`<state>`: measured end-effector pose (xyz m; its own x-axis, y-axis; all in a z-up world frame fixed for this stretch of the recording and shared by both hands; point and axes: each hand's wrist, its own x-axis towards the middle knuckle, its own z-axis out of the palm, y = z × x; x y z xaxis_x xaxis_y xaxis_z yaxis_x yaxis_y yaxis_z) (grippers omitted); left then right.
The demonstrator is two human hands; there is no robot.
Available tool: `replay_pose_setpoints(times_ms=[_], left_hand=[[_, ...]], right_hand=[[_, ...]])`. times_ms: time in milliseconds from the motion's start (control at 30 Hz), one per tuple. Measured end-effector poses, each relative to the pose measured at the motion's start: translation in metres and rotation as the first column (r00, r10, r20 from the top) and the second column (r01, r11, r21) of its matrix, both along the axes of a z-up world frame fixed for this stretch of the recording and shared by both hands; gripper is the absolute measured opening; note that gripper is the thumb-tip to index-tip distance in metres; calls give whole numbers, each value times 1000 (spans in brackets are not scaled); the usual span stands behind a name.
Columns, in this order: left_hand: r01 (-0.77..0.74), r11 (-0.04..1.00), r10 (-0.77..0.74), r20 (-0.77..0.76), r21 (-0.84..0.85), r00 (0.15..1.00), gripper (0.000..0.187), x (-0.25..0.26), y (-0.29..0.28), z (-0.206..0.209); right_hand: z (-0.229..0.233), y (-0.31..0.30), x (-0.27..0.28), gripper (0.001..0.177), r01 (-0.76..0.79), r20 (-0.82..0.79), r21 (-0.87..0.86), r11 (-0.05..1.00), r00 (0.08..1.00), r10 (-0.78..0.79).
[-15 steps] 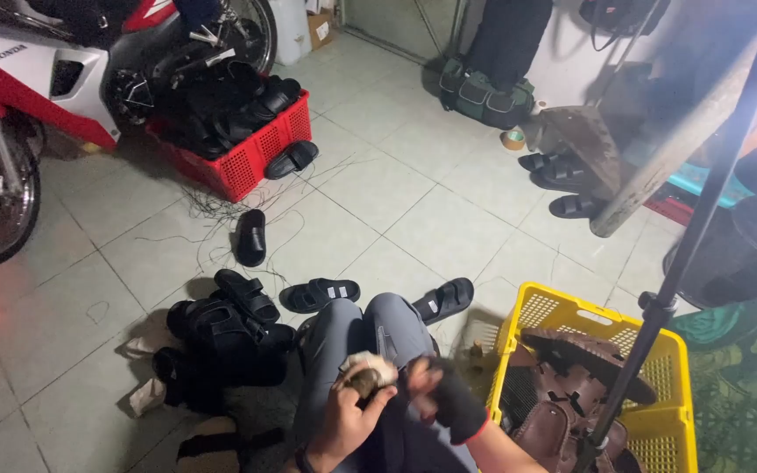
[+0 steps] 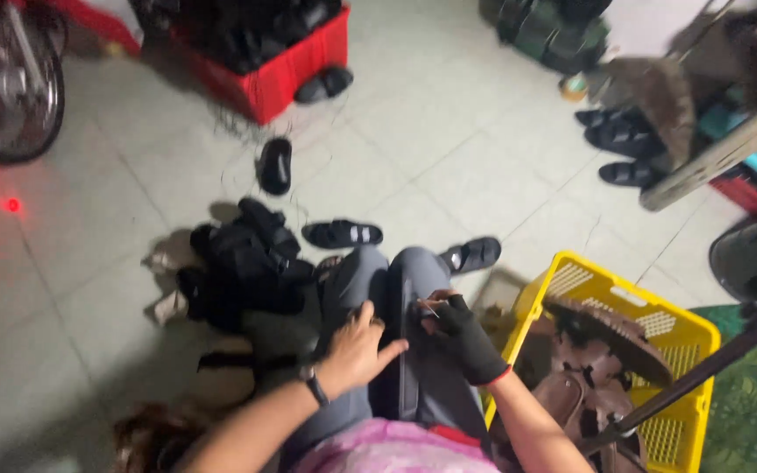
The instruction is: A person is hand-sewing a sandal using a needle and thread while sitting on the floor.
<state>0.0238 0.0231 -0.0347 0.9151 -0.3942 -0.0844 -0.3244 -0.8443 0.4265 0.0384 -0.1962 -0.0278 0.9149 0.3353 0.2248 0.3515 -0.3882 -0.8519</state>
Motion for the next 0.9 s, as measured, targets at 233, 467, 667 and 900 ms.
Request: replay_pose_setpoints(times_ms=[233, 467, 667, 900], left_hand=[[-174, 643, 41, -193, -746, 980, 24, 18, -7, -51], [-171, 369, -100, -222, -914, 970, 30, 42, 7, 16], [-254, 136, -204, -277, -958, 939, 38, 47, -2, 40], [-376, 110, -32, -381, -920, 924, 50, 112, -25, 45]], right_hand=[[-41, -15, -1, 21, -52, 367, -356, 933, 910, 191], [3, -9, -15, 7, -3, 88, -191, 982, 996, 21], [18, -4, -28, 15, -26, -299, -59, 998, 954, 8], [-9, 10, -7, 13, 174, -471, 65, 983, 874, -123]])
